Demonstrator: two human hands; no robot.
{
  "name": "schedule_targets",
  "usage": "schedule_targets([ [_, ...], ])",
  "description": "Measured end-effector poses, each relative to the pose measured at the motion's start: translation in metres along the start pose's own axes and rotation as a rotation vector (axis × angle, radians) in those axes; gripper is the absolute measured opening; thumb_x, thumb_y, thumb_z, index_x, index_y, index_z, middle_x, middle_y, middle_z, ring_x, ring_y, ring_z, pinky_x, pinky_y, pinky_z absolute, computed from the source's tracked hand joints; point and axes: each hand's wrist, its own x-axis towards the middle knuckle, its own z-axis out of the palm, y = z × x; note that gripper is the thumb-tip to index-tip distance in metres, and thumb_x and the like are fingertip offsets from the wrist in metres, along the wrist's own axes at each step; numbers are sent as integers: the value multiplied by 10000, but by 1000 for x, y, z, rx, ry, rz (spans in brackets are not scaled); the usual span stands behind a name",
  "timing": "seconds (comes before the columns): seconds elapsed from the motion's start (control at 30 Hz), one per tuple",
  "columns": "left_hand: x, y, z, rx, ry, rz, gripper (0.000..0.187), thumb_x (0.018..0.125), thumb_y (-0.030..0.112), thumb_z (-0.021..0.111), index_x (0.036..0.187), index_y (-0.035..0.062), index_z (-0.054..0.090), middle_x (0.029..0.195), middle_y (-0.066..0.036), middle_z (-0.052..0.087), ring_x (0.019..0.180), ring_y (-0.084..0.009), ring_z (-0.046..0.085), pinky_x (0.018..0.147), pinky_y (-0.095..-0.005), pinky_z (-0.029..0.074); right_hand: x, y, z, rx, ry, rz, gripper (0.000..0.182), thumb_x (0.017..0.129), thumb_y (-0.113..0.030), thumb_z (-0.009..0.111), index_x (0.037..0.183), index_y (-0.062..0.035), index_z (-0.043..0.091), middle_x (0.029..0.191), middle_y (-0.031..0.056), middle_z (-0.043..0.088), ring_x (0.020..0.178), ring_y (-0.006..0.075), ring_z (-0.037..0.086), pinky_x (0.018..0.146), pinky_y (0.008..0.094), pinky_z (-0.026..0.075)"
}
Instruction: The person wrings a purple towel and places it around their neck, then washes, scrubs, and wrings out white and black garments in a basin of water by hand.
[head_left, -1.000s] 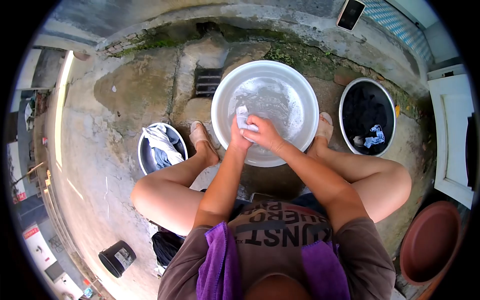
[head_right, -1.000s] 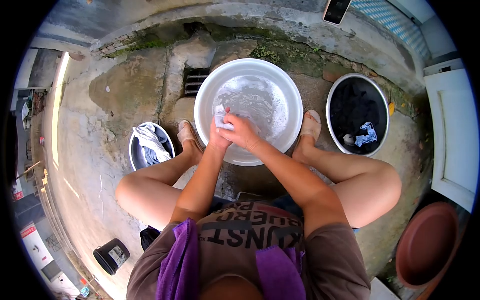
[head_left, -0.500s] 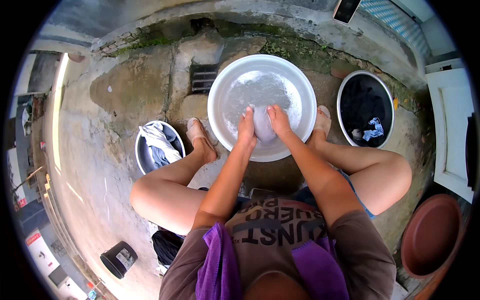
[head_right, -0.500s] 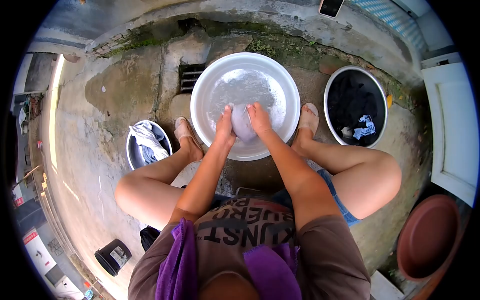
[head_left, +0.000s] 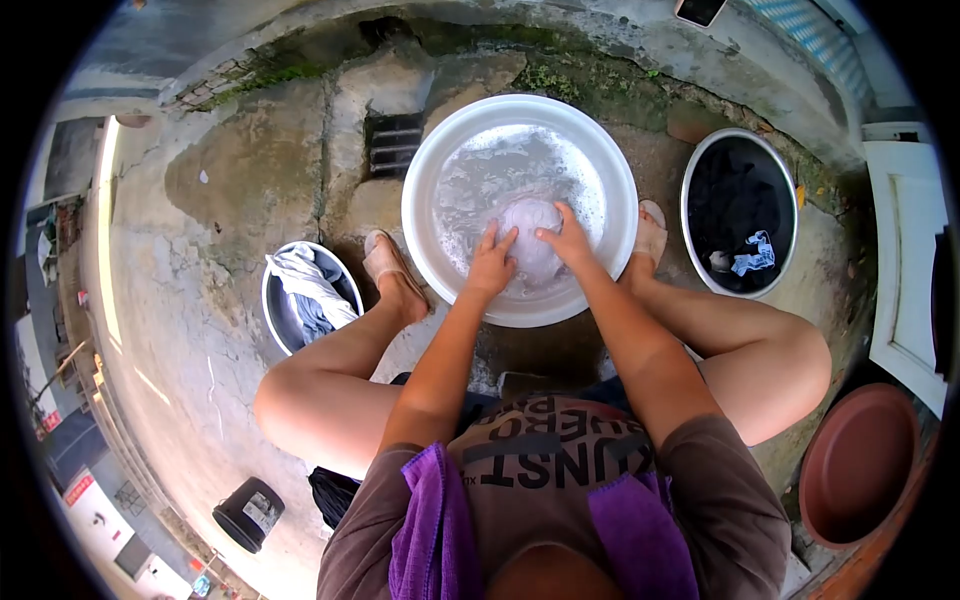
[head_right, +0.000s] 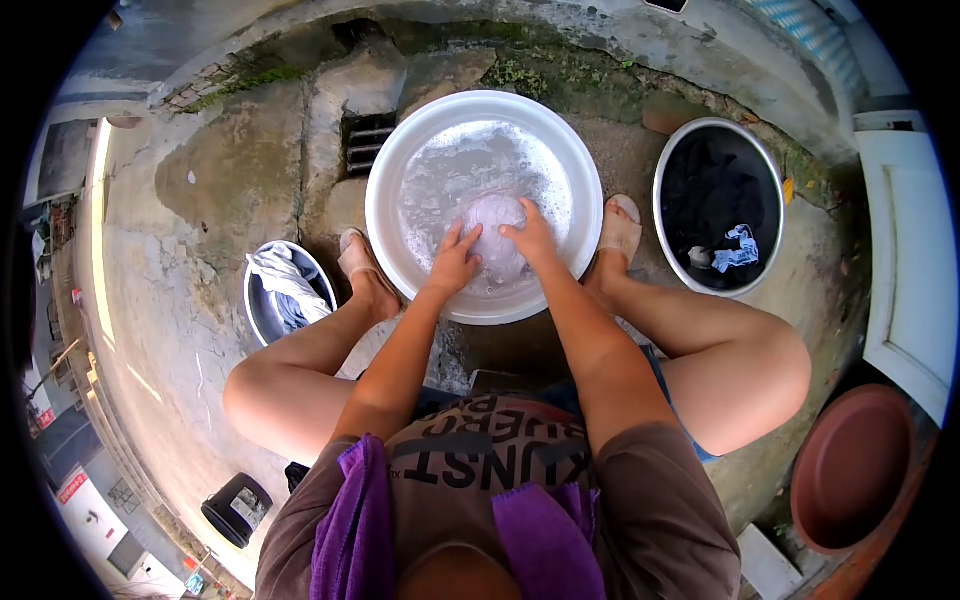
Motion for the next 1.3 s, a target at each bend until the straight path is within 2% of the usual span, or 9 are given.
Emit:
schedule_targets([
  [0.23,16,-17,9,14,-280,-194,431,750,162,558,1172,78,528,1118,-252,535,1061,-378,508,920,-413,405,7,-5,9,-240,36,56,619,690,-252,686,1219,-23,457,1096,244,562,1044,372,533,898,399,419],
  [0.43,17,-21,9,-177,-66,-182,423,733,139,539,1144,41,541,1015,-252,579,1033,-368,527,903,-408,415,15,0,14,-379,-6,183,530,719,-252,657,1162,-2,507,1090,232,567,1006,375,546,871,416,433],
  [0.53,14,-9,-1,-395,21,-342,457,743,174,569,1178,40,524,1100,-255,546,1090,-363,495,933,-391,394,11,-2,14,-244,103,117,500,716,-225,670,1128,19,525,1053,222,585,937,339,588,823,385,461],
  [0.7,21,-19,12,-560,208,-355,531,792,283,607,1235,24,471,1216,-193,496,1124,-314,471,942,-379,378,-7,-24,8,755,-215,161,398,799,-102,632,1160,24,519,974,85,612,847,154,589,744,284,481],
  [0.77,22,-14,6,-736,262,-393,559,824,326,599,1266,22,440,1234,-153,492,1102,-279,491,921,-382,392,-13,-37,4,790,-339,172,395,801,-105,635,1159,19,522,986,81,610,853,154,592,747,288,483],
  [0.83,14,7,-24,-1419,22,-534,611,839,478,544,1263,52,436,1210,-120,510,1084,-265,500,914,-419,393,-19,-49,1,821,-466,181,392,804,-109,637,1159,14,525,998,78,609,859,153,594,751,293,484],
  [0.93,4,19,-45,-1515,-49,-531,612,833,554,498,1225,86,459,1192,-99,520,1070,-257,508,904,-436,398,-28,-63,-5,828,-675,166,385,786,-115,655,1128,24,547,992,82,612,874,149,588,761,278,475],
  [1.23,-8,58,-78,-1555,233,-308,454,782,197,660,1154,12,477,1095,-122,556,1013,-245,543,884,-387,438,-23,-54,-7,491,-189,-112,509,800,-243,659,1223,-20,484,1171,104,537,1054,190,531,862,305,435],
  [1.3,-11,67,-83,-1567,248,-287,439,781,186,659,1143,7,485,1094,-127,556,1012,-249,544,887,-390,438,-31,-57,-8,446,-154,120,663,790,-421,637,1286,-45,408,1237,138,489,1121,247,488,892,335,421],
])
